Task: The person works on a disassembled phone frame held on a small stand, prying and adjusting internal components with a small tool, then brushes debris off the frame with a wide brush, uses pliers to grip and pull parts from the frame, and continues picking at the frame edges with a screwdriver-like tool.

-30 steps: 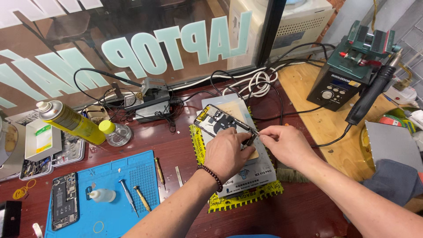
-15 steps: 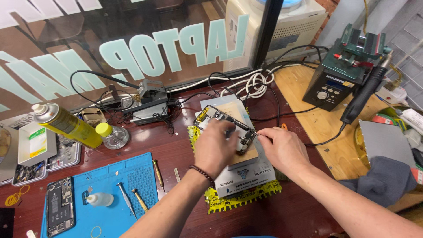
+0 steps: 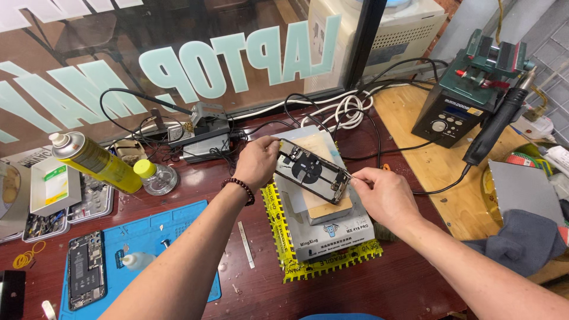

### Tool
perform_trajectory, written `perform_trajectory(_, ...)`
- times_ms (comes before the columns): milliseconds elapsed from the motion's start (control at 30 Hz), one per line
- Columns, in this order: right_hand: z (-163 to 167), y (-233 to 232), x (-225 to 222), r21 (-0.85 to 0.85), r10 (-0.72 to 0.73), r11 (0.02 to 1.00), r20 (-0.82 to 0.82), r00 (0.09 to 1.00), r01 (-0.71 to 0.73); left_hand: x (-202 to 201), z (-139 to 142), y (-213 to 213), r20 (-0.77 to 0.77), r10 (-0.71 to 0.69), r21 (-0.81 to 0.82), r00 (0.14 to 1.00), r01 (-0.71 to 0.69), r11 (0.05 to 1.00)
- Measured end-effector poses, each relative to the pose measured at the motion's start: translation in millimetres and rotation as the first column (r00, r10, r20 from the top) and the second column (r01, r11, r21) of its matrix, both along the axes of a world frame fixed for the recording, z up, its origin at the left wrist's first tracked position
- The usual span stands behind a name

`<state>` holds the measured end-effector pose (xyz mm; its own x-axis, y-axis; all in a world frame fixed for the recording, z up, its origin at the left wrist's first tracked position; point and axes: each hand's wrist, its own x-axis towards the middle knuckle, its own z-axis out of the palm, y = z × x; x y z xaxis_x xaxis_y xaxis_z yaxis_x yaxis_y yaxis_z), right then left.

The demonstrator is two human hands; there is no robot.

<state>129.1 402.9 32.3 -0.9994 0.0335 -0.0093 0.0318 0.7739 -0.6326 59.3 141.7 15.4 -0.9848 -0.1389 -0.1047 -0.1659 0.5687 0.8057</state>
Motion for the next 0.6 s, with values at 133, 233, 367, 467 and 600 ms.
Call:
perform_trajectory(133,-2.9,1.4,-0.6,-0.045,0.001,0.999,-0.019,1.000,-0.002,-4.6,1.8,3.9,-0.100,-0.072,0.093,0.992,0.081,0.992)
perform_trajectory(233,-6.8,1.4,0.1,-0.046,-0.038,0.998,-0.025,0.999,0.037,-11.2,5.4,8.3,-0.085,-0.079,0.212,0.993,0.096,0.973)
perform_trajectory(367,-16.0,1.8,-0.9,-0.111,-0.088,0.991,-0.114,0.990,0.076,-17.1,5.8,7.1,0.136,-0.015,0.266,0.991,-0.022,0.964)
perform_trajectory(467,-24.7,3.3,-3.8,-0.109,-0.144,0.984,-0.048,0.988,0.138,-19.9,-4.2,4.2,0.187,0.017,0.260,0.982,-0.066,0.963)
perform_trajectory(600,-30.6,9.0,-0.7,-0.171,-0.136,0.975,0.027,0.990,0.139,-18.7,-24.5,5.1,-0.043,0.012,0.143,0.999,-0.006,0.990)
